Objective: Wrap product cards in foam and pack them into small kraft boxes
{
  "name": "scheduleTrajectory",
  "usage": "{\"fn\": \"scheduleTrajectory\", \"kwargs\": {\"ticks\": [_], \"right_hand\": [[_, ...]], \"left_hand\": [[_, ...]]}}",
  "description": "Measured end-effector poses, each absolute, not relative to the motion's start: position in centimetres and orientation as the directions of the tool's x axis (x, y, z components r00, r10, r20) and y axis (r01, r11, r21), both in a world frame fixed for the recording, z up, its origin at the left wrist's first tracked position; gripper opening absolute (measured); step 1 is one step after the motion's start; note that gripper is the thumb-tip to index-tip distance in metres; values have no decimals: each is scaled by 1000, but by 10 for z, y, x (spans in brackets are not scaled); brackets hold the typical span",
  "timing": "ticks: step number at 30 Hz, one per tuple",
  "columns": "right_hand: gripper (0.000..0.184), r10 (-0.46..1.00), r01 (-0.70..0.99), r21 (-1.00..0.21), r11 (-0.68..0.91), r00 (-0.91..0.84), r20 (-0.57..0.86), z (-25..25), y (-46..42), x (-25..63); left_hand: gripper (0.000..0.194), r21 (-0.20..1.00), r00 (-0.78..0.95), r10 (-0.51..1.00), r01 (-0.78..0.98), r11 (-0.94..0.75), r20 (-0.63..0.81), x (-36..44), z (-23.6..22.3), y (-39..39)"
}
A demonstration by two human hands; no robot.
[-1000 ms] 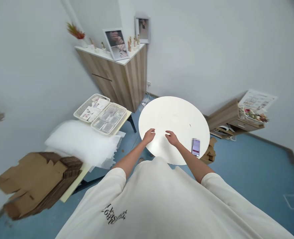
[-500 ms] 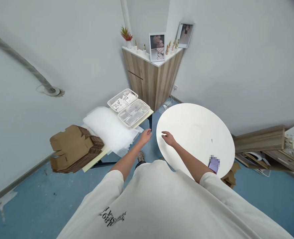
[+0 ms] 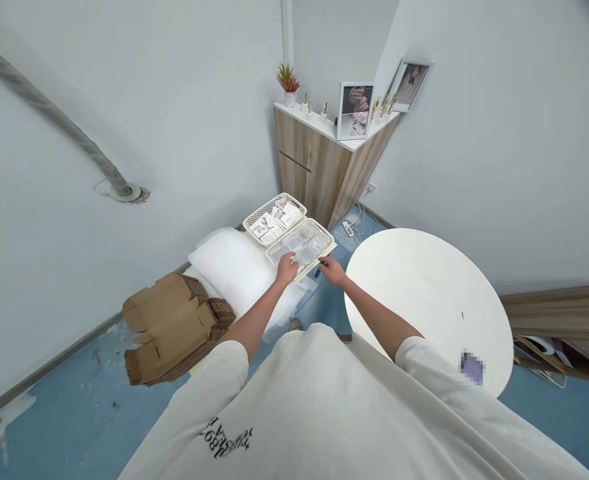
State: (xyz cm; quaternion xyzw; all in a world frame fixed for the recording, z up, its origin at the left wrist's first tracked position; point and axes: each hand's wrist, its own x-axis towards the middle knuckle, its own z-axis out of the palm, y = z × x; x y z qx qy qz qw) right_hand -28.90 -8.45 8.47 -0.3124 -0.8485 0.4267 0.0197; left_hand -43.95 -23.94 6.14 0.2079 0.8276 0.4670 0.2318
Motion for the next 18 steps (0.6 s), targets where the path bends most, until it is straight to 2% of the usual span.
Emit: {"fn": "scheduleTrajectory", "kwargs": {"ticks": [6,12,18], "right_hand": [[41,483,474,-739,479,-845,-229,81,-89,-360],[47,506,497,-701,511,-833,-222,67,-83,-403],[45,484,491,-738,464,-838,-253,64,-83,-420]], "left_hand": [[47,876,-802,535,33,481,-264,-471,54,-234],[50,877,-794,530,-8,481,-298,-482,45,-227],[52,884,-779,535,-51,465,-326,-488,40,-228]]}}
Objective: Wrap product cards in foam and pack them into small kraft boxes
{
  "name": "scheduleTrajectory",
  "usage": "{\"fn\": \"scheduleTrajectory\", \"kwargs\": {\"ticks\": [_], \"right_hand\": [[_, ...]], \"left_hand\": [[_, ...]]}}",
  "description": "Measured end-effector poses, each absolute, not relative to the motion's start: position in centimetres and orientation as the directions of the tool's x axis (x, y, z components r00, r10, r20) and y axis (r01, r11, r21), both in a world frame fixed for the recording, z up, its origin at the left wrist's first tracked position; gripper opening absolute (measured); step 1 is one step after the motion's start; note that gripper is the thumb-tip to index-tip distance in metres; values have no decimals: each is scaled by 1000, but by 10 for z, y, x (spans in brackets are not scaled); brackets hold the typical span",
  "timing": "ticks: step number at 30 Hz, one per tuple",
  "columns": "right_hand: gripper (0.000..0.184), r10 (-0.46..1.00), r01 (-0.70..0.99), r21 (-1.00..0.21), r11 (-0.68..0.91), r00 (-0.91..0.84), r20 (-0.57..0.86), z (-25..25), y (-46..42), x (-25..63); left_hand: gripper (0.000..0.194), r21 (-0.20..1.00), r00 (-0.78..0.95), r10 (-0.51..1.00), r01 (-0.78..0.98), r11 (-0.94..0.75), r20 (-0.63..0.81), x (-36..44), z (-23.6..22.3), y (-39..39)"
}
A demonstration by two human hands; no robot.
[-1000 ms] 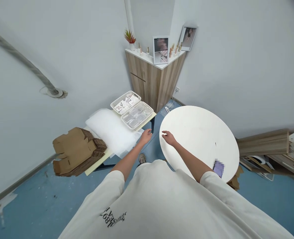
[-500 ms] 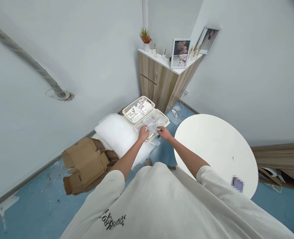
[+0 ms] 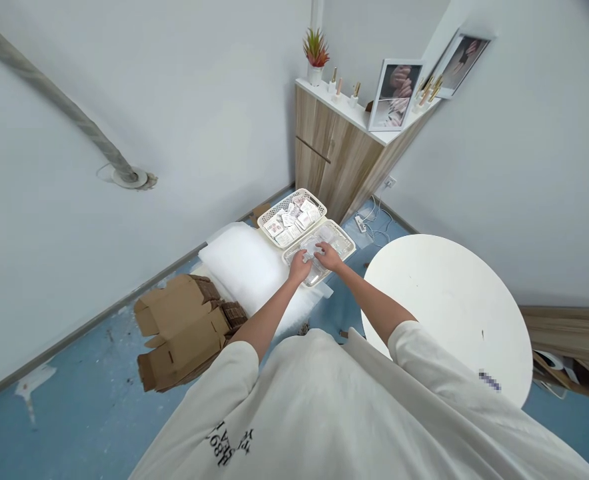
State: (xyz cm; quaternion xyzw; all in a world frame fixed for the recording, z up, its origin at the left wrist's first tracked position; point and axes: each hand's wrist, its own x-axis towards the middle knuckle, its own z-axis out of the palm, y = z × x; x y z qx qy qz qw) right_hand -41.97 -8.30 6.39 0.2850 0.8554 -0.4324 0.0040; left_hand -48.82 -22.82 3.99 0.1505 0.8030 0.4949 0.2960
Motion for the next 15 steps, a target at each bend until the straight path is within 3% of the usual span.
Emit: {"fn": "scheduleTrajectory", "kwargs": {"ticks": [7,15], "right_hand": [[43,540,526,-783,332,-786,-299,67,-90,-417],[40,582,462,-837,294,-781,-226,73,-88,-394]], "left_hand": [[57,892,-748,556,-107,439,-363,-487,45,-228],[61,896,-738,597,-26,443,-316,-469,60,-220]]}}
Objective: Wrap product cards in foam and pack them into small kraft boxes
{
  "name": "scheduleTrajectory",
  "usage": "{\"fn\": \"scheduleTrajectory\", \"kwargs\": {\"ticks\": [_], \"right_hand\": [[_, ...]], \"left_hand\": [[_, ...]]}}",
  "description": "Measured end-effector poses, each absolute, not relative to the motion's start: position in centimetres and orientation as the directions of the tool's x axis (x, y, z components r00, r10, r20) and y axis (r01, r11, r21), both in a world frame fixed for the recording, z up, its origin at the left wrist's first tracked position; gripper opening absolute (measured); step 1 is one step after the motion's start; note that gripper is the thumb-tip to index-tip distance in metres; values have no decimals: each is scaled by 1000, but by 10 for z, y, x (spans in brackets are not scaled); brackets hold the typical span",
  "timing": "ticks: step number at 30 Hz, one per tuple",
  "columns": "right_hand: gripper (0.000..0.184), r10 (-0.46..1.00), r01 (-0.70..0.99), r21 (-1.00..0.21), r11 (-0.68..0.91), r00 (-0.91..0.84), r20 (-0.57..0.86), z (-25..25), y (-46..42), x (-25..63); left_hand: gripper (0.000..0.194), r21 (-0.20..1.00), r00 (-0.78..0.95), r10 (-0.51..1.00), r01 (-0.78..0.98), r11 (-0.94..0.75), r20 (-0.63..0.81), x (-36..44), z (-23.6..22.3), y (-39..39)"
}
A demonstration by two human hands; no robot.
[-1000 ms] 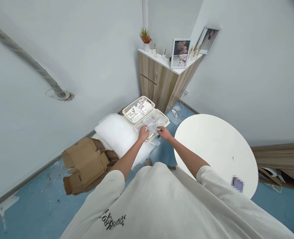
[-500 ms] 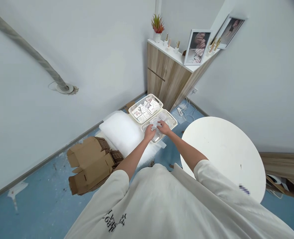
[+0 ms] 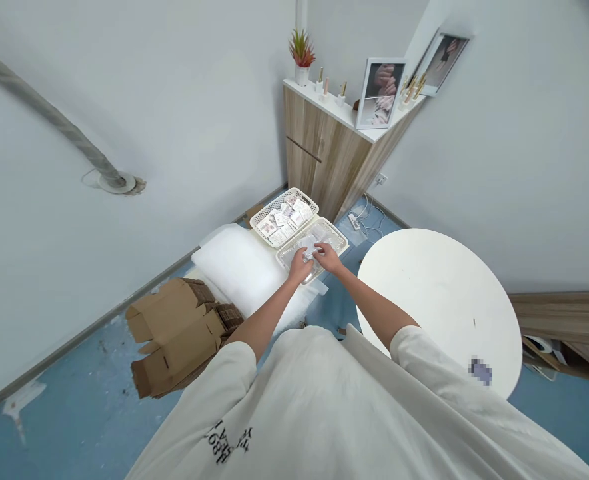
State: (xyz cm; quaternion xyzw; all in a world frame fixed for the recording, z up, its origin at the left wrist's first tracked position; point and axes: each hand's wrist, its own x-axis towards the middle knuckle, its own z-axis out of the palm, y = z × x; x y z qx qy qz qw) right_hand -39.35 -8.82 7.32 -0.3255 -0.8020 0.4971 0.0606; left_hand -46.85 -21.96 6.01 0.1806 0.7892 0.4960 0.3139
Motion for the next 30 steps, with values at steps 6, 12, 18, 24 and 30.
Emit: {"fn": "scheduleTrajectory", "kwargs": {"ticks": [6,12,18,24,30], "right_hand": [[39,680,447,-849,281,-717,-152,86,-67,-336],[38,806,518,-834,191,-567,-168,89,-47,-231],[41,887,622,-782,41,-383,-259,80,-38,-106],[42,895,656,-748,-102,-267,-357,57,-29,7],[41,889,676,-712,-189,-191,-417,21,-23,99]], "left_hand": [[60,923,-671,707,91,375,-221,-430,68,-186],[60,916,-505,834,185,355,-221,-352,73,-145],[62,905,-307,901,199,376,-306,-249,68,-110],[66,864,-96,884,185,467,-457,-154,43,-84],[61,827,34,850,258,500,-525,-73,14,-60]]}}
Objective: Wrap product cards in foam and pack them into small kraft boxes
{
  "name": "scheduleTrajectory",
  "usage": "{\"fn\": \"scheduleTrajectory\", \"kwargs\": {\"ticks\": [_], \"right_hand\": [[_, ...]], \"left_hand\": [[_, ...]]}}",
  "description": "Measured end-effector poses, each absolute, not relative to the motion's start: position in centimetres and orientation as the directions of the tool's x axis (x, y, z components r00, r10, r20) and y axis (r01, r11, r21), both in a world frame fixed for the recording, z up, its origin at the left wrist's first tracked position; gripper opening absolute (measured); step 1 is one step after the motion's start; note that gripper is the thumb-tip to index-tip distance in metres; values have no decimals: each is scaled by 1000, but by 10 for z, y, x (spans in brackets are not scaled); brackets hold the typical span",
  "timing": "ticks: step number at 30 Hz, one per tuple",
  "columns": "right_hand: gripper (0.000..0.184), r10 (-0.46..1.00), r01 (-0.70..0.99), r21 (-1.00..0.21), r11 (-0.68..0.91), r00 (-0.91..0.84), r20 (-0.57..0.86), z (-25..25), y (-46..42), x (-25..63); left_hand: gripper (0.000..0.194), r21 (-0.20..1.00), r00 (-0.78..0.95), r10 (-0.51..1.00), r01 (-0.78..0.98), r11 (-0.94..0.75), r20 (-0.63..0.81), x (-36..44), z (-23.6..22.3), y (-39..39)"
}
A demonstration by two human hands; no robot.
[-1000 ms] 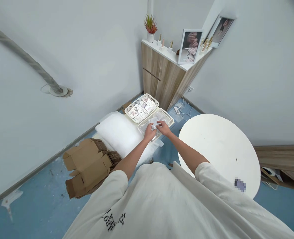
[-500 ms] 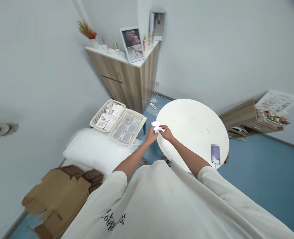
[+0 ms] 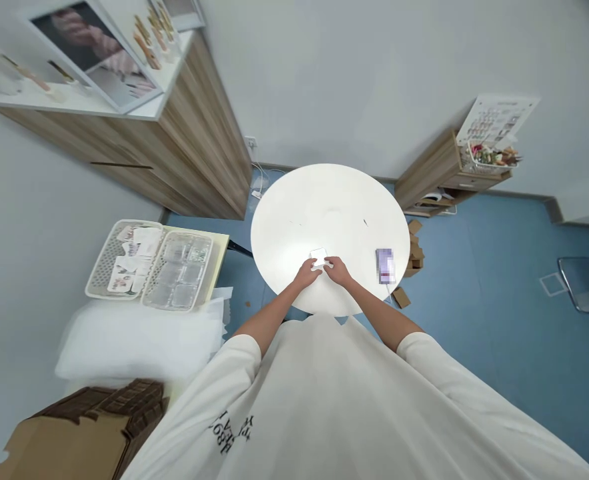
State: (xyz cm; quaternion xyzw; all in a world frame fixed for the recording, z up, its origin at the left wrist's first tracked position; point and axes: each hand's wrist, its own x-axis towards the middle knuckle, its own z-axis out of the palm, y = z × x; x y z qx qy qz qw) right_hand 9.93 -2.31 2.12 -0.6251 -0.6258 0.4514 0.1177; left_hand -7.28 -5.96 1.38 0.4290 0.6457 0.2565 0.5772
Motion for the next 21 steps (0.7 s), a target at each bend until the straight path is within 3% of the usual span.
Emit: {"fn": "scheduleTrajectory", "kwargs": {"ticks": [12,17,21], "right_hand": [[48,843,677,-704,-217,-233,-485,-30,-35,169],[46,855,699,-704,-123,-285,-433,-33,-20,176],[48,848,744,-668,-7,-350,-399,-31,2,173]], "left_hand": [[52,760,-9,845,432,485,-534,-1,-16,-54],[48,712,-132,817,425,559,-562,1,-15,-72],[46,698,-47,767,381,606,-640,4,-12,-82]]}}
